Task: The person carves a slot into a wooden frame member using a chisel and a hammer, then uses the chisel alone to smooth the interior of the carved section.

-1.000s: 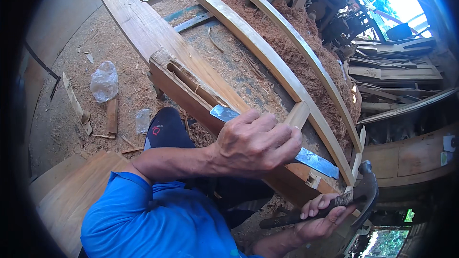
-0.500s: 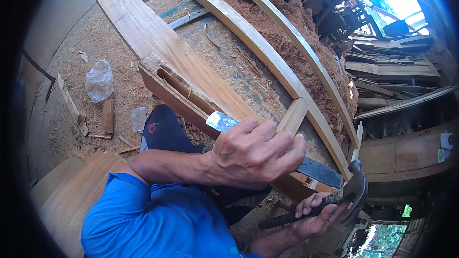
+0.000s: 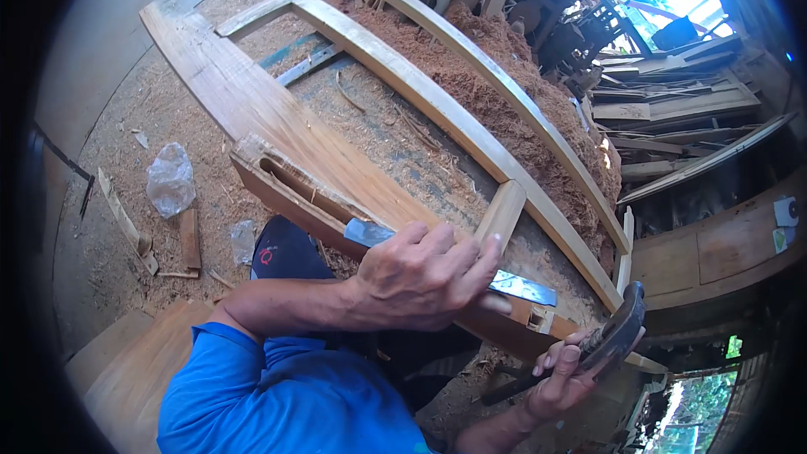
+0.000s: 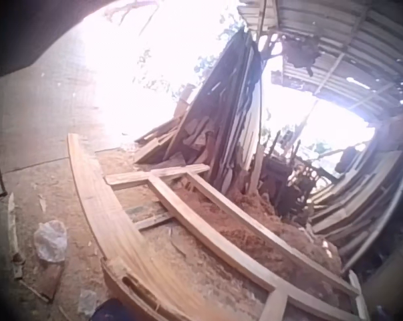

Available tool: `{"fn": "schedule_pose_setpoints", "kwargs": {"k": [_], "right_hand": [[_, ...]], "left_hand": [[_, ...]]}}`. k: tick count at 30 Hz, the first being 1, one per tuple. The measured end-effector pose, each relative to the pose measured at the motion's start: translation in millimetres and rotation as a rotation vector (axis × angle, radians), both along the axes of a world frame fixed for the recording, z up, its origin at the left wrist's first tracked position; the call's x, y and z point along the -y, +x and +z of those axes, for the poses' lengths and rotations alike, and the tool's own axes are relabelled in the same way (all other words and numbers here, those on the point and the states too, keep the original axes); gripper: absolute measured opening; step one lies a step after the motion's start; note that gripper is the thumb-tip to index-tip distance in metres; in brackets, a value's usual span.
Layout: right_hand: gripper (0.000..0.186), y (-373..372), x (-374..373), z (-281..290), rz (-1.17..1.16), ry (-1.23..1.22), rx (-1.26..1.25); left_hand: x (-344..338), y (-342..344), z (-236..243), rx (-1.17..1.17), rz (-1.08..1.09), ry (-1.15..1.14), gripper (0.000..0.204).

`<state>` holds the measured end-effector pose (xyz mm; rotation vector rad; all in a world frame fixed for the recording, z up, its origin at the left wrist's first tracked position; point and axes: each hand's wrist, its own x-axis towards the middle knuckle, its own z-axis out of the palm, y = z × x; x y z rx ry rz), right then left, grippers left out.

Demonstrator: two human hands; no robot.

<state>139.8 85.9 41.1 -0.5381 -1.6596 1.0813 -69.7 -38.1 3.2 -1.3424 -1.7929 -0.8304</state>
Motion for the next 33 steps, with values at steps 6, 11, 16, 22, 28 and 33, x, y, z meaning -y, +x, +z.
{"fn": "schedule_pose_setpoints", "kwargs": {"k": [6, 11, 16, 22, 28, 33], "right_hand": [[0.072, 15.6, -32.4, 4.8, -0.069, 0.138, 0.283], [0.067, 35.3, -31.2, 2.0, -0.111, 0.067, 0.169], [0.047, 23.2, -17.5, 2.4, -0.026, -0.056, -0.014], [0.047, -10.4, 0.4, 14.3, -0.026, -0.028, -0.007], [0.046, -23.0, 23.2, 30.2, -0.03, 0.018, 0.083], [0.051, -29.0, 31.4, 33.0, -0.108, 0.051, 0.108]], "left_hand": [[1.6, -15.8, 15.9, -0.025, -0.104, -0.203, 0.057], [16.7, -60.5, 19.9, 0.038, -0.135, -0.112, 0.058], [36.2, -79.5, 27.8, 0.12, -0.124, -0.19, 0.052], [34.2, -77.0, 32.7, 0.082, -0.072, -0.084, 0.042], [33.5, -71.1, 30.0, 0.153, -0.176, 0.016, 0.043], [35.4, -70.7, 33.8, 0.266, -0.241, 0.071, 0.043]]}}
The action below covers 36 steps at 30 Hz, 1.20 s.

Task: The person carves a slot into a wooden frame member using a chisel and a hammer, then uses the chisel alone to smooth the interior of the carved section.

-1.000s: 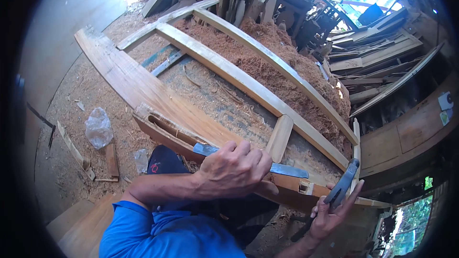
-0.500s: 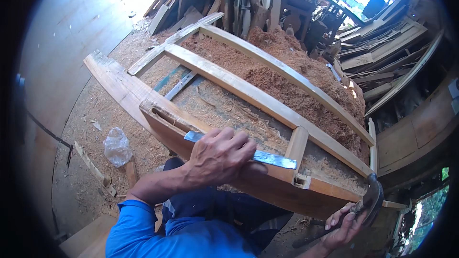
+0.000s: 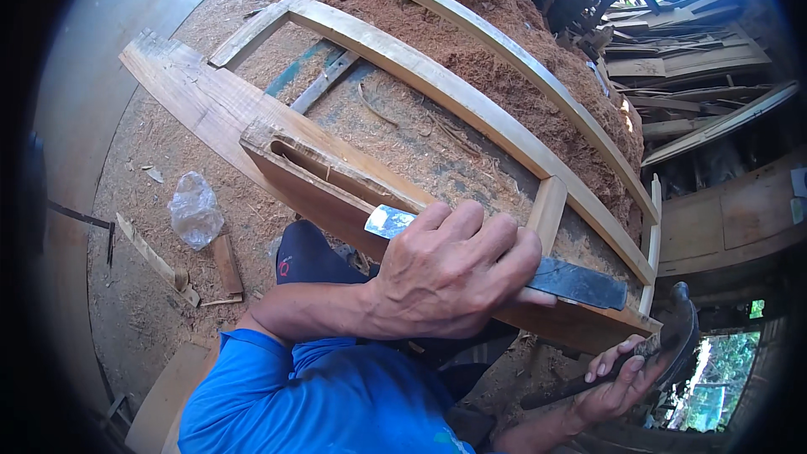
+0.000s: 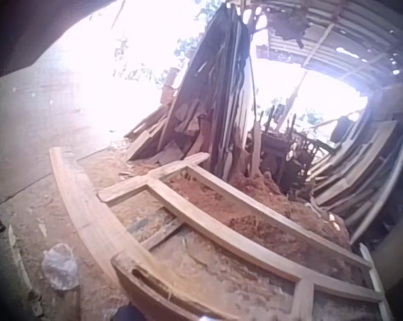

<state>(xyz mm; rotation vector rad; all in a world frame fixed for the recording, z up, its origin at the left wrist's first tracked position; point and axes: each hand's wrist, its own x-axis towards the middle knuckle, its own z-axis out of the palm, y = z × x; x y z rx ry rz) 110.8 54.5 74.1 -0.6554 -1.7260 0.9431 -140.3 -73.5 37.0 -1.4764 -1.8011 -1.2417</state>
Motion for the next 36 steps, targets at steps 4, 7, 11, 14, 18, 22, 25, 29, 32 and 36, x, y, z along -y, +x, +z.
{"fn": "schedule_pose_setpoints", "kwargs": {"k": [4, 7, 11, 14, 18, 22, 25, 29, 32, 36], "right_hand": [[0.055, 3.9, 5.7, 2.1, 0.002, 0.042, -0.005], [0.058, 1.6, 6.3, 4.3, -0.001, 0.066, -0.047], [0.057, -4.7, 9.1, 9.7, -0.059, 0.11, -0.088], [0.058, -15.7, 15.7, 16.1, 0.031, 0.087, -0.071], [0.056, -24.5, 14.4, 8.6, 0.18, 0.041, -0.052], [0.048, -36.4, 13.0, 1.1, 0.292, 0.051, -0.012], [0.048, -36.5, 14.2, -0.9, 0.274, 0.048, -0.059], [0.048, -42.6, 22.6, -1.8, 0.274, -0.003, -0.196], [0.046, -43.0, 23.0, -3.0, 0.354, -0.07, 0.054], [0.045, -48.6, 24.1, -8.1, 0.36, -0.134, -0.056]], "left_hand": [[0.2, 0.8, 4.0, 0.05, -0.015, 0.042, 0.042], [1.4, 0.5, 5.0, 0.059, 0.007, 0.027, 0.041], [-5.5, 1.6, 5.0, 0.083, 0.057, 0.015, 0.04], [-6.8, 2.8, 0.7, 0.067, 0.076, -0.011, 0.039], [-2.3, 3.6, 3.8, 0.056, 0.028, 0.064, 0.037], [-5.8, 4.9, -5.3, 0.029, 0.079, -0.043, 0.037], [-3.3, 0.8, -4.0, 0.032, 0.059, -0.043, 0.035], [-1.3, -2.2, -2.6, 0.061, 0.005, 0.025, 0.033], [1.6, -5.4, 4.7, 0.122, 0.046, 0.086, 0.034], [0.0, 1.6, 10.8, 0.085, 0.052, 0.077, 0.038]]}}
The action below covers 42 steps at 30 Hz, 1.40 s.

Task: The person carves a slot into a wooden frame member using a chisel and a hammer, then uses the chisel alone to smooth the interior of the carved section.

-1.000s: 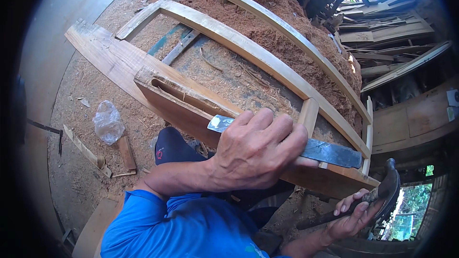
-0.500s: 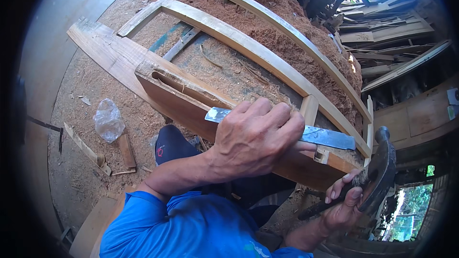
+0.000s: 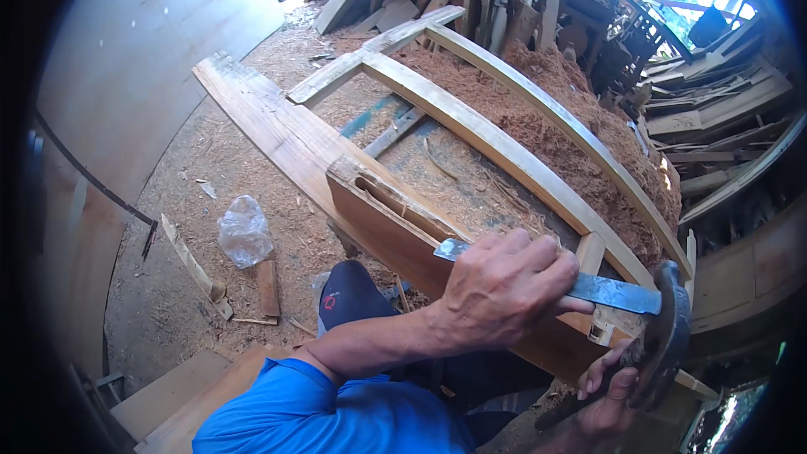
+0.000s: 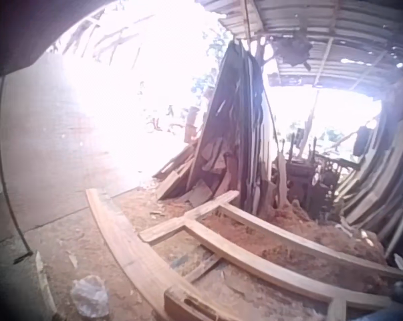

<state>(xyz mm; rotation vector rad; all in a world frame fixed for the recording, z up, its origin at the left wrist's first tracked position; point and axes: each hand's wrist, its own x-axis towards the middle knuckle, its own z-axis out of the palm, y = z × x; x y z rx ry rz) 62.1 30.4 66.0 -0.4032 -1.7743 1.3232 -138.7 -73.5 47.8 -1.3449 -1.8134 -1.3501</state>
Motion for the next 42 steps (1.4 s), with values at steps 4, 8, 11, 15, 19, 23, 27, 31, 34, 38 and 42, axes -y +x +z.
{"fn": "schedule_pose_setpoints", "kwargs": {"k": [4, 8, 11, 15, 19, 23, 27, 31, 34, 38, 42], "right_hand": [[0.052, -14.7, 1.6, 1.8, -0.113, 0.027, -0.197], [0.048, -1.8, -6.9, 8.0, 0.114, 0.206, 0.188], [0.042, -9.0, -4.3, 4.8, -0.003, 0.079, -0.027], [0.043, -2.9, -12.1, -2.5, 0.023, 0.064, 0.083], [0.043, -11.7, -4.8, 0.2, -0.026, 0.052, -0.076], [0.045, -3.4, -8.4, -0.4, 0.006, 0.104, 0.033], [0.053, -15.6, -4.5, -2.4, 0.086, 0.146, 0.057], [0.055, -9.6, -2.0, 0.7, -0.006, 0.012, 0.002], [0.054, -11.8, -2.6, -10.4, -0.025, 0.111, 0.006], [0.053, -15.0, 1.7, -6.3, 0.005, 0.063, -0.014], [0.056, -17.9, 4.2, -9.3, -0.055, 0.065, -0.022]], "left_hand": [[-1.4, 0.8, -8.3, -0.033, 0.08, 0.006, 0.038], [-1.4, 1.3, -6.3, -0.045, 0.092, 0.045, 0.039], [-4.1, 3.0, -3.9, -0.034, 0.042, 0.061, 0.039], [-2.6, -8.7, -18.1, -0.026, 0.048, 0.028, 0.038], [-9.9, -7.4, -20.4, -0.045, 0.105, 0.027, 0.037], [-8.7, -5.3, -17.7, -0.033, 0.108, -0.023, 0.036], [-6.5, -6.5, -21.1, -0.017, 0.073, -0.019, 0.036], [-9.2, -7.4, -27.2, -0.037, 0.114, -0.035, 0.037], [-6.0, -7.6, -26.6, -0.053, 0.111, -0.067, 0.038], [-9.8, -9.3, -31.5, -0.054, 0.128, -0.043, 0.038], [-8.6, -10.6, -31.3, -0.084, 0.126, -0.026, 0.038]]}}
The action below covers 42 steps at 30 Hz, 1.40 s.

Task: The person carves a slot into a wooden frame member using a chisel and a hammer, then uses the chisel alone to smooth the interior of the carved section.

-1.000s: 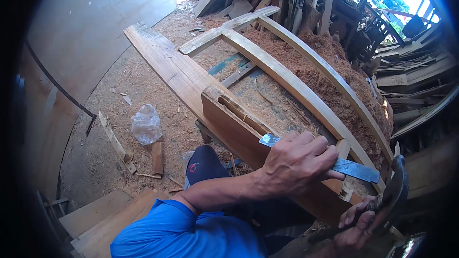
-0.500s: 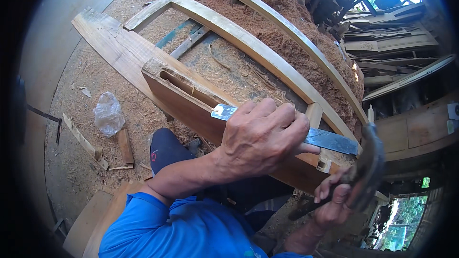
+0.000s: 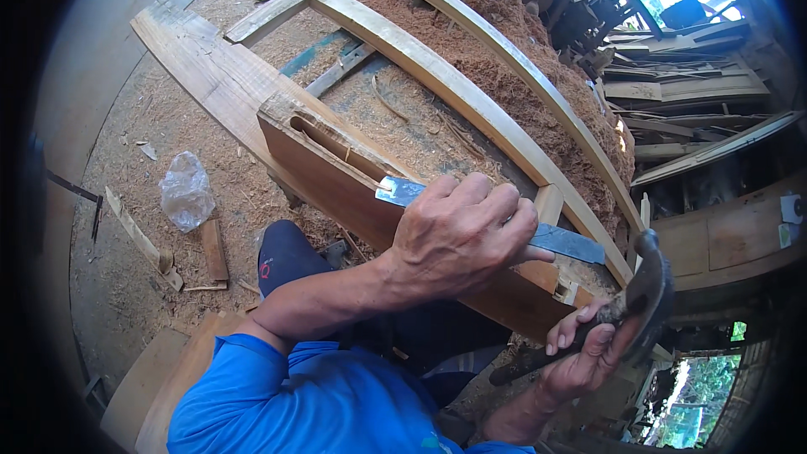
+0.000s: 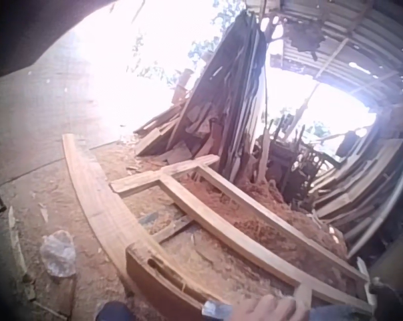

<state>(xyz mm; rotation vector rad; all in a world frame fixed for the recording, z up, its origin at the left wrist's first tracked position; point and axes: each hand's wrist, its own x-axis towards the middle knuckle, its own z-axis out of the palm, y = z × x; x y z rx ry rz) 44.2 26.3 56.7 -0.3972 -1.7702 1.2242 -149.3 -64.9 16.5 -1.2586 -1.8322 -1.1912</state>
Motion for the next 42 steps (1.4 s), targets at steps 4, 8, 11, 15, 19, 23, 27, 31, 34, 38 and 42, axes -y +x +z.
{"fn": "schedule_pose_setpoints", "kwargs": {"k": [4, 8, 11, 15, 19, 23, 27, 31, 34, 38, 42], "right_hand": [[0.061, 4.8, 0.6, 0.7, -0.026, -0.07, -0.038], [0.061, 13.0, -3.7, 0.9, -0.06, -0.086, -0.048], [0.061, 20.4, -3.0, -2.3, -0.048, -0.059, -0.038], [0.06, 19.7, 0.0, -3.6, -0.142, -0.011, -0.072], [0.059, 16.7, 0.1, -12.9, -0.064, 0.044, 0.072], [0.056, 11.0, 3.9, 2.8, 0.051, -0.05, 0.006], [0.054, 4.8, -2.1, 0.3, 0.051, 0.026, 0.055], [0.05, 0.1, 5.2, 5.6, 0.04, -0.073, -0.012], [0.051, 6.4, 6.3, -3.5, 0.044, -0.045, -0.007], [0.053, 5.5, 9.9, -7.6, 0.101, -0.069, 0.029], [0.053, 8.7, 13.6, -13.1, 0.1, 0.01, 0.105]], "left_hand": [[4.0, 1.5, 2.2, -0.049, 0.009, -0.024, 0.038], [4.0, 1.8, 2.7, -0.061, 0.017, -0.047, 0.037], [6.4, 2.7, 1.8, -0.087, 0.05, -0.003, 0.033], [-2.3, 1.7, -9.2, -0.15, 0.09, -0.012, 0.028], [-0.4, 0.4, -9.3, -0.197, 0.121, 0.045, 0.022], [-4.8, 1.6, -7.9, -0.203, 0.173, 0.045, 0.025], [-4.0, 1.0, -4.3, -0.179, 0.187, 0.106, 0.032], [-3.1, -0.8, -6.2, -0.188, 0.19, 0.147, 0.038], [-2.9, -4.6, -8.2, -0.213, 0.212, 0.151, 0.038], [2.0, -4.7, -7.6, -0.201, 0.181, 0.137, 0.037], [3.0, -6.0, -5.9, -0.177, 0.16, 0.162, 0.037]]}}
